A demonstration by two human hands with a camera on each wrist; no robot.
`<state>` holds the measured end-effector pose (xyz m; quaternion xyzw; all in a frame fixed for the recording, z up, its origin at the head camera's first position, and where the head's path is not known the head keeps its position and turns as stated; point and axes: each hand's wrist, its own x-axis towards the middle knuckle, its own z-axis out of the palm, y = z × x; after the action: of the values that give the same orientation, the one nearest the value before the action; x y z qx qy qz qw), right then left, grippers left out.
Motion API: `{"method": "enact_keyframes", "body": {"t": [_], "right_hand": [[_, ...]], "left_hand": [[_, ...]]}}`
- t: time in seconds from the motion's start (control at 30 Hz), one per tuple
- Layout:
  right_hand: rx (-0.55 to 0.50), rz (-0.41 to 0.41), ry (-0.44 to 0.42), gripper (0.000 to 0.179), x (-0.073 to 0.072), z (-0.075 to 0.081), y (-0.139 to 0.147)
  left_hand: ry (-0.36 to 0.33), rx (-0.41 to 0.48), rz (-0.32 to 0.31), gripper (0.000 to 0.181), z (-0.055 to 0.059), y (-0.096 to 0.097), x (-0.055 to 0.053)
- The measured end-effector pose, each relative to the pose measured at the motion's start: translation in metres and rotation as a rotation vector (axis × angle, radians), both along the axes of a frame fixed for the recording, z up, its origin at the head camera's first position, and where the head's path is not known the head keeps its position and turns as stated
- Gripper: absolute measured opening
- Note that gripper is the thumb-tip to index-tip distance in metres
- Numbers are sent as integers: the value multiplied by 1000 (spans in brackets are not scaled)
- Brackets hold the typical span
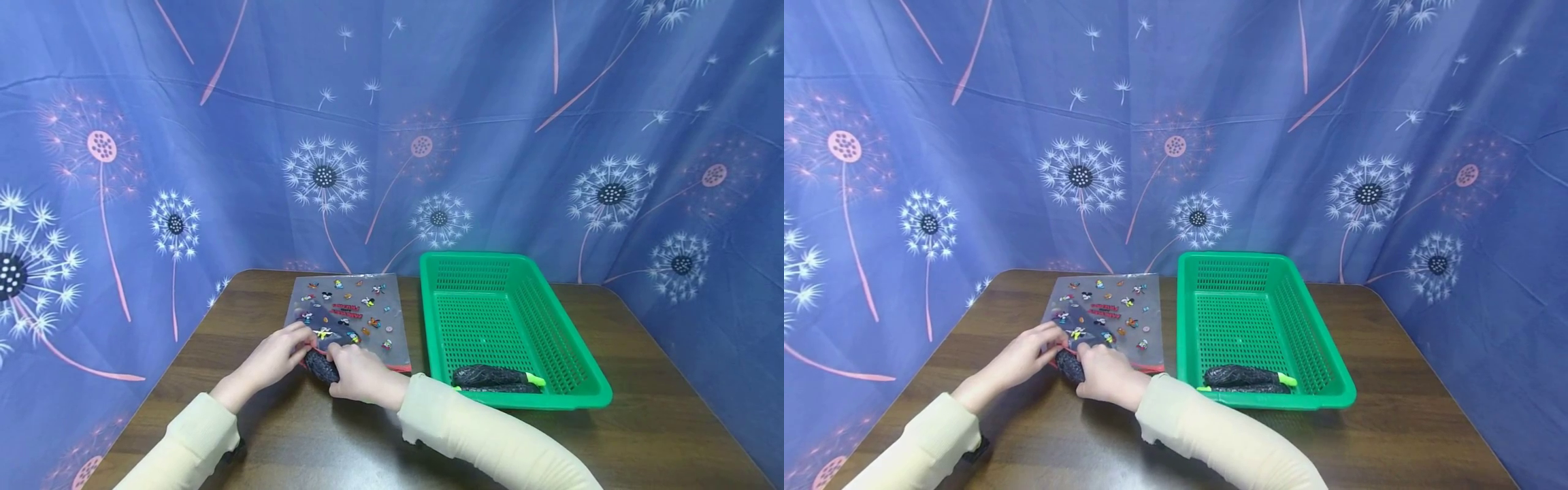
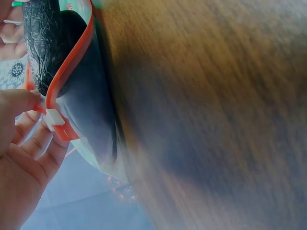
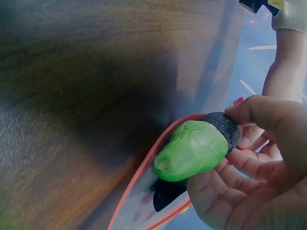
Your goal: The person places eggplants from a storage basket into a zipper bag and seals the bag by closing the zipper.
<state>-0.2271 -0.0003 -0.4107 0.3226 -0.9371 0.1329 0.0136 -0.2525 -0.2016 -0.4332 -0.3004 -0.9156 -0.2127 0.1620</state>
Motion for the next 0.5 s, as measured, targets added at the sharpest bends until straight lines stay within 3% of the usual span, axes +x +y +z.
{"method": "enact_keyframes", "body": {"t": [0.5], "right_hand": [[17,-44,112,32,4,-9,-8]], "left_hand": [[18,-6,3,20,2,0,1]]}}
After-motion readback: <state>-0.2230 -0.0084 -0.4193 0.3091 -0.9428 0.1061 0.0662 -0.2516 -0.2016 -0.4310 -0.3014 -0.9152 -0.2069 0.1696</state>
